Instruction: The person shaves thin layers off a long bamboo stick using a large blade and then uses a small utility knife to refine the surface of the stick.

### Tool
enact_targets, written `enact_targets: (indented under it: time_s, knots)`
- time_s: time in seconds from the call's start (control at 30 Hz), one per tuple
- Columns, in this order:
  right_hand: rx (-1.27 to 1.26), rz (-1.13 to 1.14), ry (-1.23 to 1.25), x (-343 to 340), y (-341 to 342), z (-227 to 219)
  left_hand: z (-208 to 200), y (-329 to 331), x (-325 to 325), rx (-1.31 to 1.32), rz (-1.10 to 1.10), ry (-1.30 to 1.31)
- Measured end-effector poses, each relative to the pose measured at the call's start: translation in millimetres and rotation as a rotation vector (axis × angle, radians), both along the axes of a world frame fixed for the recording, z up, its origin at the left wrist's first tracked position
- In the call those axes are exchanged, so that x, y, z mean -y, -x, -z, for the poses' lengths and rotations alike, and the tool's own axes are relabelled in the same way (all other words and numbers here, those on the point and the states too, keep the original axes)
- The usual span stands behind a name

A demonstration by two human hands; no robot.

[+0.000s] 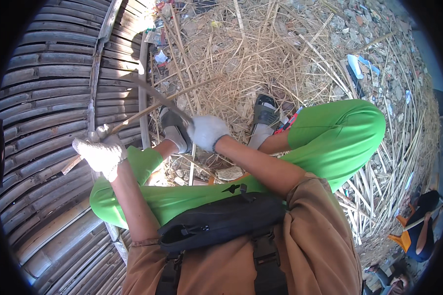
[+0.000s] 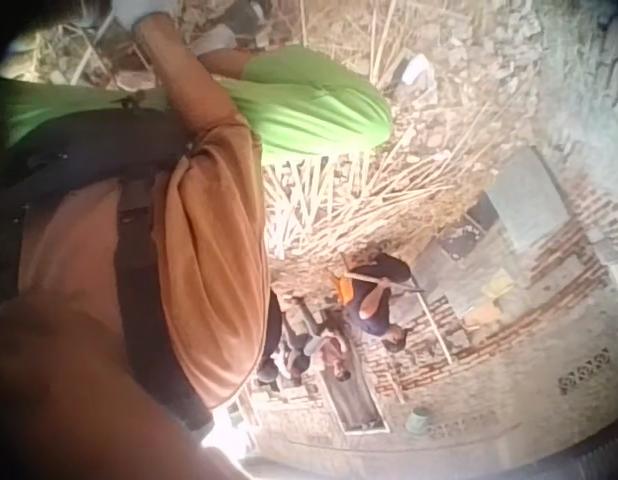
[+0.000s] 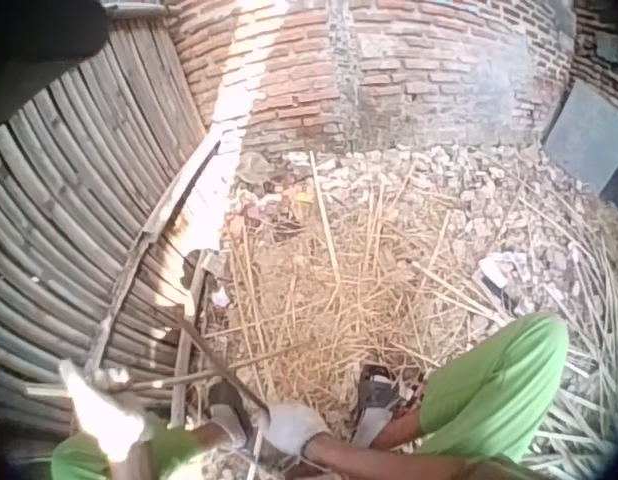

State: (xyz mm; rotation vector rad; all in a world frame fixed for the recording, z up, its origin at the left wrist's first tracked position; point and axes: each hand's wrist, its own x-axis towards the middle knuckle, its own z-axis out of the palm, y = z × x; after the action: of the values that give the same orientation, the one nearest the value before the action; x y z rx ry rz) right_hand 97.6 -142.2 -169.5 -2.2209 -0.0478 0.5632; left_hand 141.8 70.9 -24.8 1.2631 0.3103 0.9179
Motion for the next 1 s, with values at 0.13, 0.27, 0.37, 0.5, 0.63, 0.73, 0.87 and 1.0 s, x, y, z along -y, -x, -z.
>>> enact_targets:
  time_s: [0.13,0.27,0.37,0.5,0.63,0.73,0.87,1.0]
  knots:
    - [-0.120,-0.004,0.047,20.7,-10.2,26.8,2.6,2.8,-6.4,-0.024,-0.043,0.097]
    - [0.081,-0.022,-0.174,-30.8,7.8,-26.3,0.6,-0.7,-0.2,-0.008,-0.016,0.120]
    - [0.195,-0.133,-0.214,-49.6,18.4,-53.8,14.4,3.2,-23.4,-0.027,-0.054,-0.072]
    - [-0.120,0.020,0.037,5.4,-0.5,10.0,0.4,3.6,1.7,-0.084,-0.102,0.116]
    - [-0.150,0.166,0.066,31.0,-12.2,92.9,-1.8,2.7,6.8,-0.012,-0.155,0.112]
    - [-0.082,0.061,-0.074,-9.4,-3.8,27.0,3.0,-2.1,-0.3,-0.035,-0.132,0.172]
    - [0.116,-0.042,-0.115,-33.9,14.6,-11.2,25.9,3.9,-34.2,-0.015,-0.025,-0.092]
    - [-0.147,0.109,0.040,33.8,-5.3,83.4,15.3,3.6,-29.2,-0.089,-0.098,-0.028]
